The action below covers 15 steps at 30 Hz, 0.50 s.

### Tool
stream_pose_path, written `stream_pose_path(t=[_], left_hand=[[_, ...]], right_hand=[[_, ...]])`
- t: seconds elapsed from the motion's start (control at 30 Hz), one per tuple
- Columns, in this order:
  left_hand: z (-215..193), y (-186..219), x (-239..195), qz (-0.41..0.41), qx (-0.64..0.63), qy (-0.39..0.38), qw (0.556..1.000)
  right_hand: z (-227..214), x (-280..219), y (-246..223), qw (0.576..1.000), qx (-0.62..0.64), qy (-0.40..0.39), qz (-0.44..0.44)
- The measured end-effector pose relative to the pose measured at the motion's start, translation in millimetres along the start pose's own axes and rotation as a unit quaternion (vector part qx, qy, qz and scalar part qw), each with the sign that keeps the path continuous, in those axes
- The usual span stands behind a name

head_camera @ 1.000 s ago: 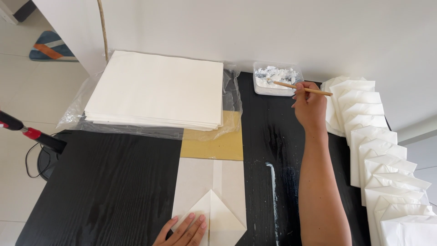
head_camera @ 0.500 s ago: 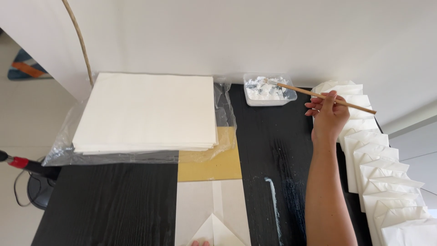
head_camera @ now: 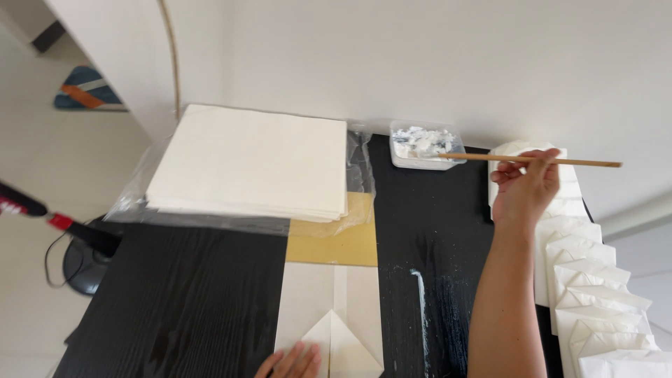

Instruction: The person folds a white sheet of paper and applies a white paste with a brush to the folded edges. They press the glued edges together and repeat the process on another section of the same sheet.

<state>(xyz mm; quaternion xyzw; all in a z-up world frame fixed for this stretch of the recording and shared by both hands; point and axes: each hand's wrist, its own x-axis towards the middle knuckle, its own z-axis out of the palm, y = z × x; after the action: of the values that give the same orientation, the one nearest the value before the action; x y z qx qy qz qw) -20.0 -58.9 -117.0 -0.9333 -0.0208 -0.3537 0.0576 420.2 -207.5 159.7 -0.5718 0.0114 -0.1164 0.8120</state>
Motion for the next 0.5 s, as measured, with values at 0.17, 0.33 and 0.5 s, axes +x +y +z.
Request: stream_pose_path(t=[0.17,0.33,0.5], left_hand=[[-67,-23,47,0.003,-0.162,-0.221,0.962],[-118,-21,86,-0.062,-0.246,-0.218,0.942],[-121,-18,84,-0.038,-0.18,-0.175,0.967]], right_hand=[[6,-51,-66,0.999,0.037,-0.011,-0.023],[-22,-101,-92,0.994,0.05,-0.06,-0.074],[-67,-149,-83,0.95,-0.096,-0.28,-0.104]])
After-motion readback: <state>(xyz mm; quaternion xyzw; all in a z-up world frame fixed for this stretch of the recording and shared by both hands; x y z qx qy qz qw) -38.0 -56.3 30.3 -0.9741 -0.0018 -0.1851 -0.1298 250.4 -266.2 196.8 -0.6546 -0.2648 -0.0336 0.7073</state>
